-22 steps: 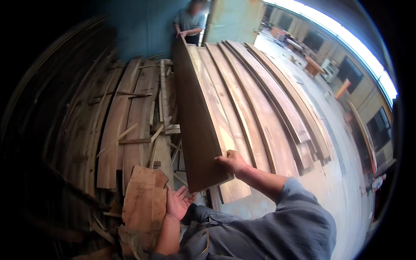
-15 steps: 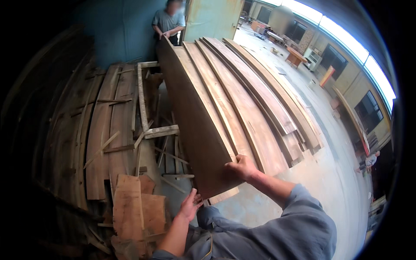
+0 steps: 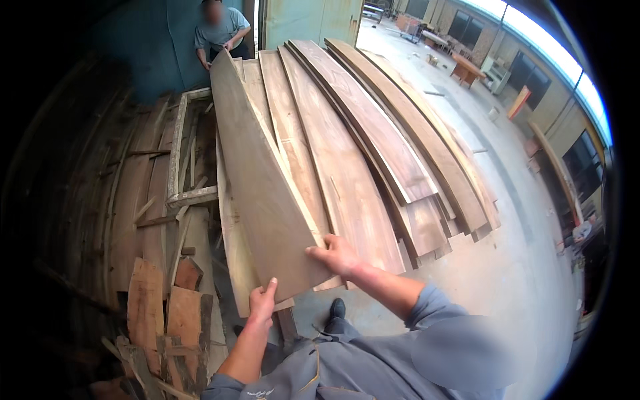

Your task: The person repeatedly picks up long wooden planks from a disorganized pile and places them onto a growing stack. The person handles the planks one at a time, lifting them from the floor and aligning them with the stack.

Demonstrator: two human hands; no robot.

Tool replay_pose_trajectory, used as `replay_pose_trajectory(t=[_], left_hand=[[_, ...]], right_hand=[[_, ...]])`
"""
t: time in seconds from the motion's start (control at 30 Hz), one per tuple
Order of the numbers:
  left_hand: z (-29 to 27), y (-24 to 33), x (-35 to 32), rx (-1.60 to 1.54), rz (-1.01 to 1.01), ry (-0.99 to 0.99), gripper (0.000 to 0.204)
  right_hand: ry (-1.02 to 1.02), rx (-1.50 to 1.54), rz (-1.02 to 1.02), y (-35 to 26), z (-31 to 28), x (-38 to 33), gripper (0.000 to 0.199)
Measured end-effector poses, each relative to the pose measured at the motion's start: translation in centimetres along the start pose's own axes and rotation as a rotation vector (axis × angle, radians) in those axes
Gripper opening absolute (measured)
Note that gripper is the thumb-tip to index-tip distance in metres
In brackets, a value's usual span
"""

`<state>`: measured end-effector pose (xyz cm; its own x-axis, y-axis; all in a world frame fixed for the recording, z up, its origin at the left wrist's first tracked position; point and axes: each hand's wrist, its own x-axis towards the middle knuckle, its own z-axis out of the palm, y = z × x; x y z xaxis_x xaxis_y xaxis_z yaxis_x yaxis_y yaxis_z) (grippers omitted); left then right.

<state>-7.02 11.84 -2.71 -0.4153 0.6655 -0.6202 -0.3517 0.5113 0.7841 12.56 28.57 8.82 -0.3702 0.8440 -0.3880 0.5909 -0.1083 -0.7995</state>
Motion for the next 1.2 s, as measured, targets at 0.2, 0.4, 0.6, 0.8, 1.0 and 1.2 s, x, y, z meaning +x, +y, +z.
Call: replay_pose_trajectory(t=[0.2, 0.4, 0.6, 0.8, 1.0, 1.2], left_hand=[[8.5, 2.1, -3.6, 0.199, 0.039, 0.184, 0.054], [17.8, 1.5, -5.5, 0.29, 0.08, 0.058, 0.051], [31.2, 2.0, -7.9, 0.351, 0.077, -0.075, 0.046], [41.7, -2.2, -4.3, 0.571, 0.248, -0.167, 0.046], [46.3, 2.9, -5.8, 0.785, 0.341, -0.213, 0.057], [39.8, 3.1, -5.2, 0.763, 0.545, -0.479, 0.056]], right_hand=[[0.044, 0.187, 0.013, 9.1, -6.2, 0.5, 0.067], [0.276, 0.33, 0.111, 16.5, -13.6, -1.5, 0.073], [0.537, 0.649, 0.211, 21.1, -24.8, -3.7, 0.081], [0.624, 0.693, 0.208, 29.7, -34.4, -2.2, 0.087], [0.686, 0.68, 0.268, 32.4, -39.1, -1.7, 0.061], [0.871, 0.524, 0.092, 29.4, -38.7, -11.2, 0.055]])
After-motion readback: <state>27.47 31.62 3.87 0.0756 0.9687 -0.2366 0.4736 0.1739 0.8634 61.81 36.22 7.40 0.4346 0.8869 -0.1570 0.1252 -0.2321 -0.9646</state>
